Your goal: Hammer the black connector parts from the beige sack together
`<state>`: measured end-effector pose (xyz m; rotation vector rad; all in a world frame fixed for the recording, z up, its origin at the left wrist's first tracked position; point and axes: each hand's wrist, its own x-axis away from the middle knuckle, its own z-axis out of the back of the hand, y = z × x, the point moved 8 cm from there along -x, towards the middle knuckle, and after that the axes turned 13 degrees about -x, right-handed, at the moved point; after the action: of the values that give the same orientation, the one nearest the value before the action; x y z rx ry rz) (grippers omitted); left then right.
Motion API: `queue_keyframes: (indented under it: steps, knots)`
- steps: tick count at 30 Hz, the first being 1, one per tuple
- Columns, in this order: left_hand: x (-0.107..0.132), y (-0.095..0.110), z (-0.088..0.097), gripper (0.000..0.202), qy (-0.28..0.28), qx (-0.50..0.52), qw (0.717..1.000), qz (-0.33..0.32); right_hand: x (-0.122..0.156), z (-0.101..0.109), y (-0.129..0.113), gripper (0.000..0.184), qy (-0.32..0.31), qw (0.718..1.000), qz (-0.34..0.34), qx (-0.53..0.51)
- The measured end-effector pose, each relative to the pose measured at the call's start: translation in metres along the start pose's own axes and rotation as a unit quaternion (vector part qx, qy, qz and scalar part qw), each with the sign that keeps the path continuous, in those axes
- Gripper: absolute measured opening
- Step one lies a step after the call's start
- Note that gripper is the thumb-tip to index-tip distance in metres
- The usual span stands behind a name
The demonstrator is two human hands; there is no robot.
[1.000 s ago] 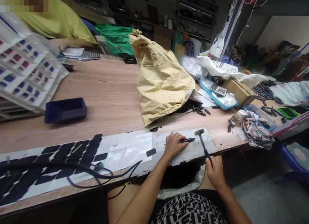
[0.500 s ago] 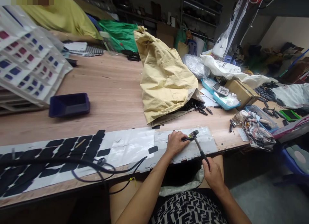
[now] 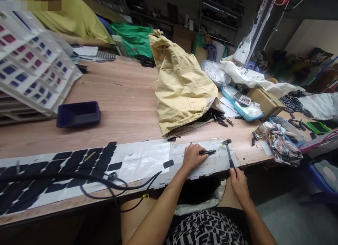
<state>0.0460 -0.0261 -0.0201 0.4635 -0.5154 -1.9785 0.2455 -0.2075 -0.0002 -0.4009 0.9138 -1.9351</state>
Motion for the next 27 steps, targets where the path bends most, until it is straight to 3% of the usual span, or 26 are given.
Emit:
queue_keyframes:
  steps: [6, 12, 15, 17, 19, 21, 24, 27]
  knots:
    - [0.006, 0.004, 0.005, 0.019, -0.023, 0.028, 0.999, -0.038, -0.01, -0.002, 0.021, 0.06, -0.001, 1.0, -0.019, -0.014]
    - [0.07, 0.03, 0.006, 0.012, -0.036, 0.077, 0.984, -0.159, -0.01, -0.004, 0.022, 0.066, -0.021, 0.999, -0.015, -0.021]
    - [0.099, 0.038, 0.0, 0.018, -0.023, 0.027, 0.985, -0.168, -0.01, -0.004, 0.022, 0.069, -0.015, 1.0, -0.011, -0.009]
    - [0.102, 0.039, -0.001, 0.028, -0.011, 0.014, 0.986, -0.164, -0.011, -0.005, 0.023, 0.068, -0.012, 1.0, -0.012, -0.005]
    - [0.088, 0.034, 0.005, 0.031, 0.013, 0.03, 0.988, -0.15, -0.011, -0.006, 0.025, 0.066, -0.014, 1.0, -0.016, -0.002]
    - [0.06, 0.018, 0.018, 0.025, 0.055, 0.052, 0.992, -0.103, -0.011, -0.007, 0.027, 0.064, -0.018, 1.0, -0.019, 0.003]
    - [0.007, -0.028, 0.044, 0.024, 0.132, 0.051, 0.989, 0.046, -0.01, -0.009, 0.03, 0.061, -0.023, 0.999, -0.023, 0.012]
    - [-0.028, -0.078, 0.068, 0.033, 0.203, -0.01, 0.949, 0.241, -0.01, -0.01, 0.034, 0.062, -0.017, 0.999, -0.02, 0.021]
